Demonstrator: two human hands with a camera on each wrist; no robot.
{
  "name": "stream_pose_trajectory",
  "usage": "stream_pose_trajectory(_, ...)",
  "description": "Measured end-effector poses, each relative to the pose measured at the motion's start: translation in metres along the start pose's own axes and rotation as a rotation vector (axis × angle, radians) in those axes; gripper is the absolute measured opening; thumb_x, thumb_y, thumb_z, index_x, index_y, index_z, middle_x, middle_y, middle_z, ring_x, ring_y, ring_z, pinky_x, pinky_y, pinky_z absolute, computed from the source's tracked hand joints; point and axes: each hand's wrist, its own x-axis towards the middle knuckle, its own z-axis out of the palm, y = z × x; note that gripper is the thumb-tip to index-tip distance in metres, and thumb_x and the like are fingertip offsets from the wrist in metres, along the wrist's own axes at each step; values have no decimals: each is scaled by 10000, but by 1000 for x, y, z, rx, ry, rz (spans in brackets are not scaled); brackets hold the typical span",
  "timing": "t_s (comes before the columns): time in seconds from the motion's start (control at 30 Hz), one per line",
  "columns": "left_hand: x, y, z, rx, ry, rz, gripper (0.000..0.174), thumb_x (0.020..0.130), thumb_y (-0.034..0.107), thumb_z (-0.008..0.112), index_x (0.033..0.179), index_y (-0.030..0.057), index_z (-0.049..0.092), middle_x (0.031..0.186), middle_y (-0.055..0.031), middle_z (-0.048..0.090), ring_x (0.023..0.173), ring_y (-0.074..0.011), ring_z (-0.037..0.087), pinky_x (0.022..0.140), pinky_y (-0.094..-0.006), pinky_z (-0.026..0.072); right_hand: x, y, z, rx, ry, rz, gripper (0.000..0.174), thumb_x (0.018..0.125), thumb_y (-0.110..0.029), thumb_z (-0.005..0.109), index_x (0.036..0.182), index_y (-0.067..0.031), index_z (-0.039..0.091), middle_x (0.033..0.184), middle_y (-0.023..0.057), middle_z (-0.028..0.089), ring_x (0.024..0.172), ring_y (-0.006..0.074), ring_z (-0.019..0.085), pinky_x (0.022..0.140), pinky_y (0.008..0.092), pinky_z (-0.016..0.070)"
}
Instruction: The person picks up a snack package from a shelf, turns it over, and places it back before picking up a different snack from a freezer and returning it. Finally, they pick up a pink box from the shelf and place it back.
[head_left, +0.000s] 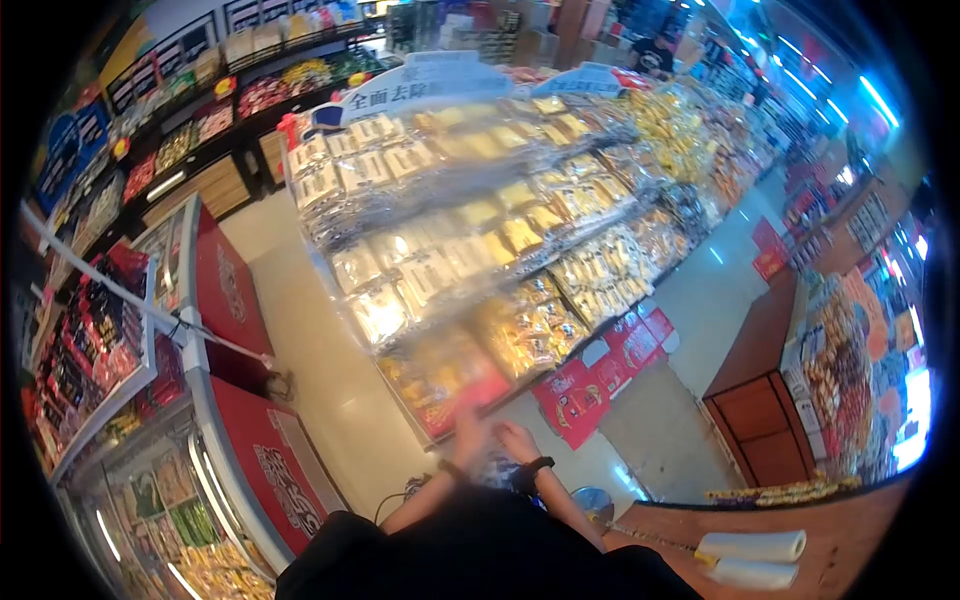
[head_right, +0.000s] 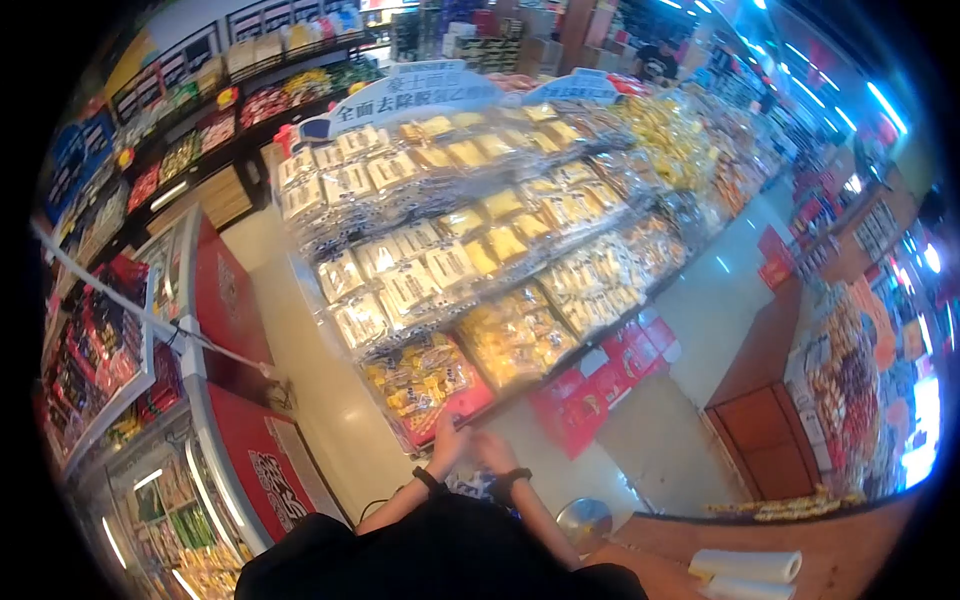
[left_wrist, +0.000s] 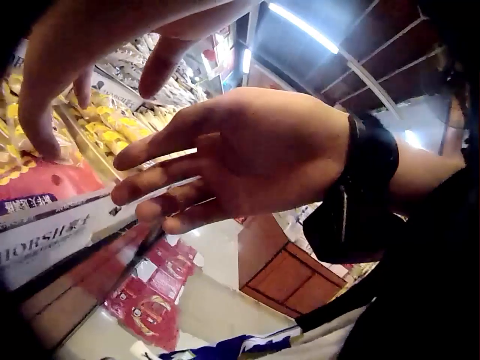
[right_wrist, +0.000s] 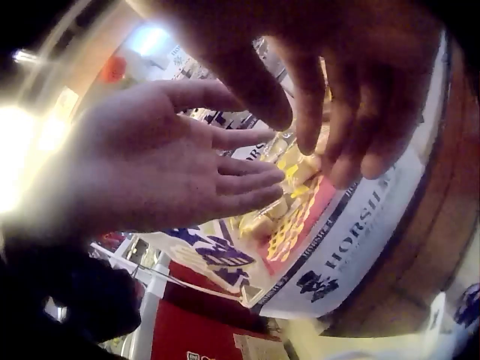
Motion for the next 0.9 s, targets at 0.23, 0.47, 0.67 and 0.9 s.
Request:
stream_pose_trajectory(0.23,26,36,-8,-188,82,-122,321,813,153,546,1082,-20,521,1116,-213,479,1049,-348,462,910,-404,378,70,-34,-19,154,-212,-97,221,853,-106,528,1056,-47,592,893,43,636,831,126,594,724,275,489)
stream_pose_trajectory(0.47,65,-6,6,128,211,-211,246,847,170,497,987,-11,586,1081,-207,523,1028,-328,477,891,-385,388,162,-3,-31,-32,-345,-150,391,797,-78,572,1179,-24,511,975,85,609,812,130,591,688,254,496)
stream_pose_trajectory(0.67,78,-87,38,-163,466,-280,146,832,135,504,876,10,566,765,-77,577,715,-200,567,680,-296,460,138,-79,-43,93,-467,-117,532,788,-104,586,1290,-46,418,960,75,584,726,153,604,564,271,528)
stream_pose_trajectory(0.9,37,-57,55,-506,567,-326,78,796,91,584,851,50,547,646,9,530,550,-74,504,502,-224,427,146,-57,-61,68,-627,138,394,799,-108,555,1180,-41,486,936,111,629,670,171,638,544,289,520)
